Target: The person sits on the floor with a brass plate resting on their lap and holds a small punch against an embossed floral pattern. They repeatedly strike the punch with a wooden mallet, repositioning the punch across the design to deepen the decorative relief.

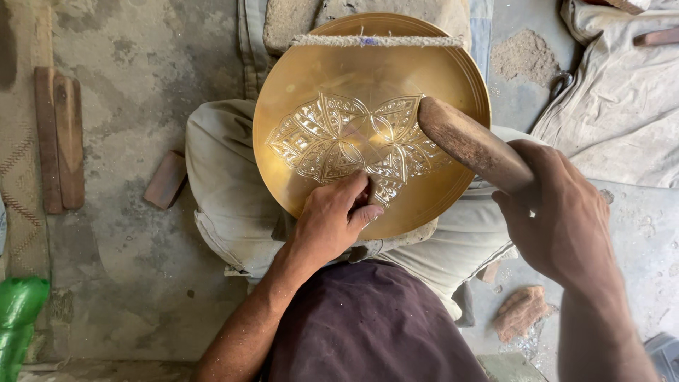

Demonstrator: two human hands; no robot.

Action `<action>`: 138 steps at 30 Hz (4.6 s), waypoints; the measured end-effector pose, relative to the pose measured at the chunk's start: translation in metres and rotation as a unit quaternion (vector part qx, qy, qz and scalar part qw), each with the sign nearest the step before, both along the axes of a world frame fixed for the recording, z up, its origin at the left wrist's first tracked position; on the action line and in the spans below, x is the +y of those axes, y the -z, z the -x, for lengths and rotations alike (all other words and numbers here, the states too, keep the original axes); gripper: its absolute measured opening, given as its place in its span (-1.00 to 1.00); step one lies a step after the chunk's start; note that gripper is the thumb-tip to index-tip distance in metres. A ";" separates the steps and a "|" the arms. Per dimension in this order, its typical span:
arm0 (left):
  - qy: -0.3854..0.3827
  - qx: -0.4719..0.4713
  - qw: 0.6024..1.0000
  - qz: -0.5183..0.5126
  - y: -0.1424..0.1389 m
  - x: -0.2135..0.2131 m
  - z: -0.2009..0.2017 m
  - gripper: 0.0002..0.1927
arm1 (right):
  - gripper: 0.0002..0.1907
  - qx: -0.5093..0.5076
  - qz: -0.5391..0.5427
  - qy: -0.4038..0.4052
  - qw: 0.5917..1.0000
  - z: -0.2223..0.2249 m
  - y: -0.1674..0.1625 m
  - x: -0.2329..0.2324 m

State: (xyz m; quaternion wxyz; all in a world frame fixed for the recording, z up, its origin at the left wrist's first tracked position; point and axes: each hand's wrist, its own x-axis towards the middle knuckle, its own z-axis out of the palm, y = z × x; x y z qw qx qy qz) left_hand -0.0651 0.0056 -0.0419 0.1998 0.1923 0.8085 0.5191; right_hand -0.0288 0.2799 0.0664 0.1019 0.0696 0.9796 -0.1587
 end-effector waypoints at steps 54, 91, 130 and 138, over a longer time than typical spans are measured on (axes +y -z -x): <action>-0.138 -0.003 0.990 -0.003 0.021 -0.022 -0.026 -0.79 | -0.45 -0.124 -0.109 -0.148 0.975 0.065 0.001 -0.061; -0.125 0.014 0.992 -0.008 0.020 -0.036 -0.021 -0.81 | -0.59 -0.088 -0.241 -0.219 0.942 0.034 -0.002 -0.075; -0.128 -0.003 0.992 0.010 0.037 -0.045 -0.037 -0.77 | -0.54 -0.116 -0.203 -0.189 0.954 0.045 0.008 -0.088; -0.125 0.034 0.991 0.015 0.040 -0.047 -0.040 -0.78 | -0.53 -0.093 -0.239 -0.207 0.944 0.042 0.007 -0.097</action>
